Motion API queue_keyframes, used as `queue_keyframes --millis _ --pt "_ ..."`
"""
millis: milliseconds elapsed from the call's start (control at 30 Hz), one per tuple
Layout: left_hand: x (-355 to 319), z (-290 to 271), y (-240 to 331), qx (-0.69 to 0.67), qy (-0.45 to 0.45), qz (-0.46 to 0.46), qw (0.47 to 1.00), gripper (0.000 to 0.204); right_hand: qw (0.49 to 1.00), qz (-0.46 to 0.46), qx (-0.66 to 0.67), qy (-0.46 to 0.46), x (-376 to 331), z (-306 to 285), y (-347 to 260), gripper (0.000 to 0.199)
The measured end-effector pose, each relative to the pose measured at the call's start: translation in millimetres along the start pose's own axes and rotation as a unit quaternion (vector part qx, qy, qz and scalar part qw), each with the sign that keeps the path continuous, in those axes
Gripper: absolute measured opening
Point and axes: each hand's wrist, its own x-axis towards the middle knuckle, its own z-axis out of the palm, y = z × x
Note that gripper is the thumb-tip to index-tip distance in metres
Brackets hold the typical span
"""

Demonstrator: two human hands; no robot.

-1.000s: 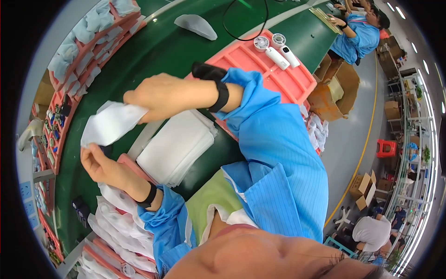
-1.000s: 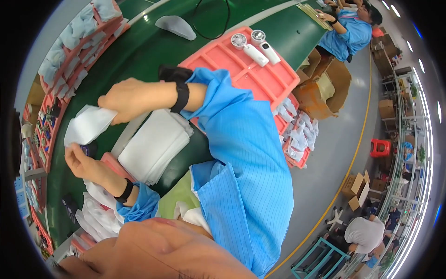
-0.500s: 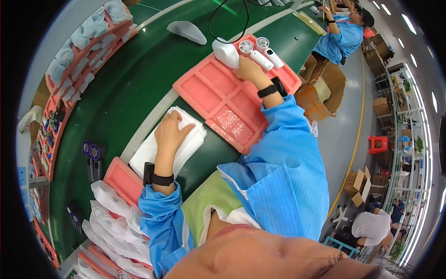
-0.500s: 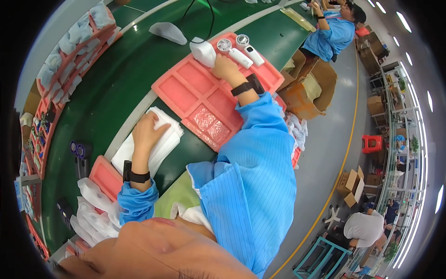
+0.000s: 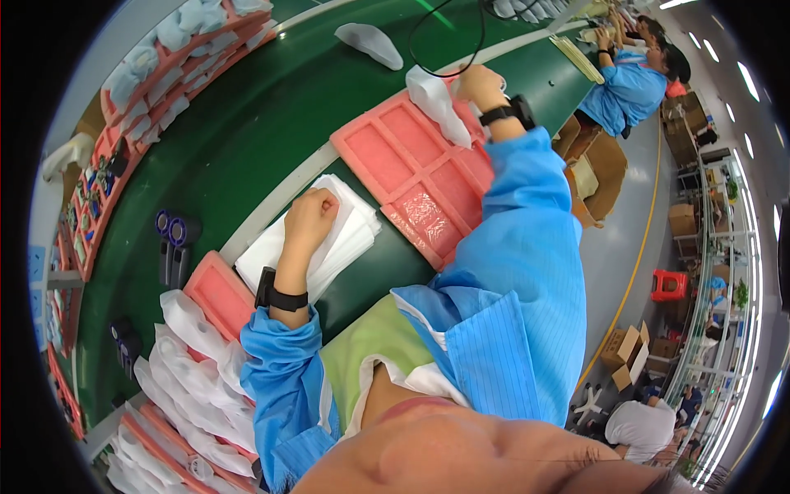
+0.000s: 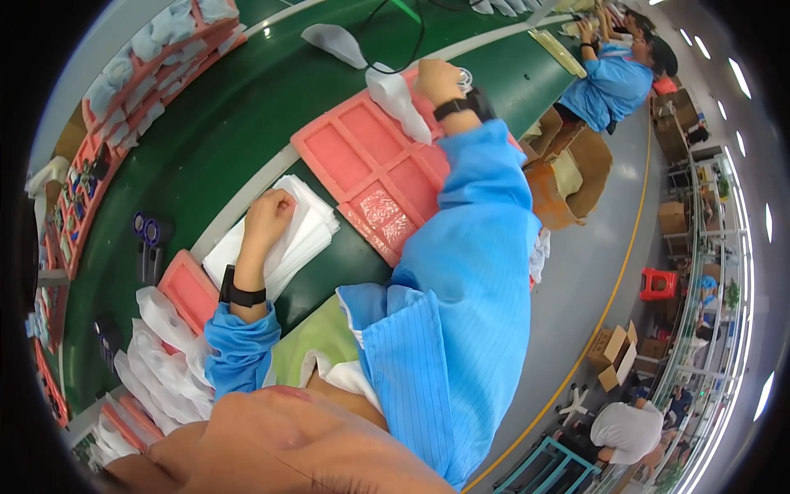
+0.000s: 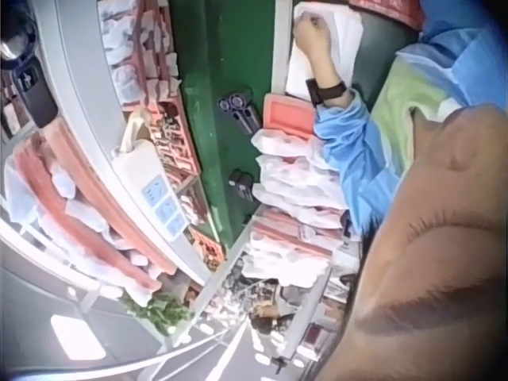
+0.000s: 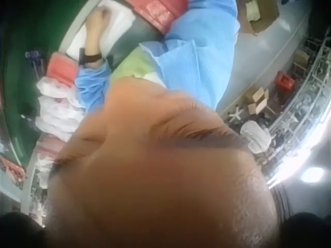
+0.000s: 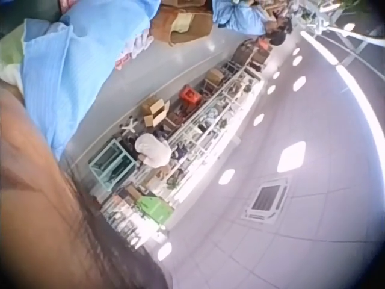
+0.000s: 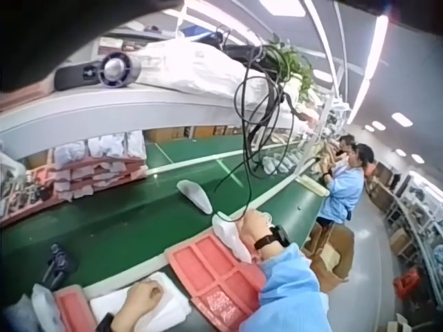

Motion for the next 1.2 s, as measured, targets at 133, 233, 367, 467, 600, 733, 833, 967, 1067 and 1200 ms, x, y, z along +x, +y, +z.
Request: queue_keyframes --millis 133,233,367,467,600,733,833,967,1067,1200 --pt "-5 -21 -22 -0.155 -0.010 -0.011 0.988 0.013 0.992 -0.077 0.090 0.040 -90 -89 -34 0.053" --pt "-18 -43 -16 -0.226 0.014 0.013 0.974 0.012 0.949 -0.158 0.272 0.015 -142 -121 -43 0.056" --pt "-30 -76 10 -0.263 0.078 0.012 0.962 0.014 0.781 -0.308 0.543 0.026 -166 -130 -91 0.061" --pt "-48 -92 19 -0.301 0.097 0.009 0.949 0.012 0.684 -0.355 0.635 0.043 -173 -134 -128 0.061" --pt "-71 -113 17 -0.347 0.109 -0.001 0.932 0.010 0.637 -0.373 0.671 0.071 -176 -140 -167 0.060" --pt "-89 -137 22 -0.430 0.198 -0.049 0.879 0.010 0.573 -0.413 0.708 0.024 -183 -124 -202 0.059" --pt "-92 -134 22 -0.518 0.287 -0.022 0.806 0.011 0.528 -0.416 0.740 0.009 -197 -107 -236 0.061" --pt "-89 -136 28 -0.650 0.317 0.012 0.691 0.012 0.599 -0.531 0.580 0.149 -195 -100 -262 0.063" --pt "-91 -136 22 -0.678 0.331 0.018 0.656 0.013 0.609 -0.537 0.567 0.144 -203 -96 -274 0.063" --pt "-93 -131 22 -0.570 0.386 0.017 0.725 0.012 0.636 -0.533 0.542 0.134 -217 -90 -283 0.062"
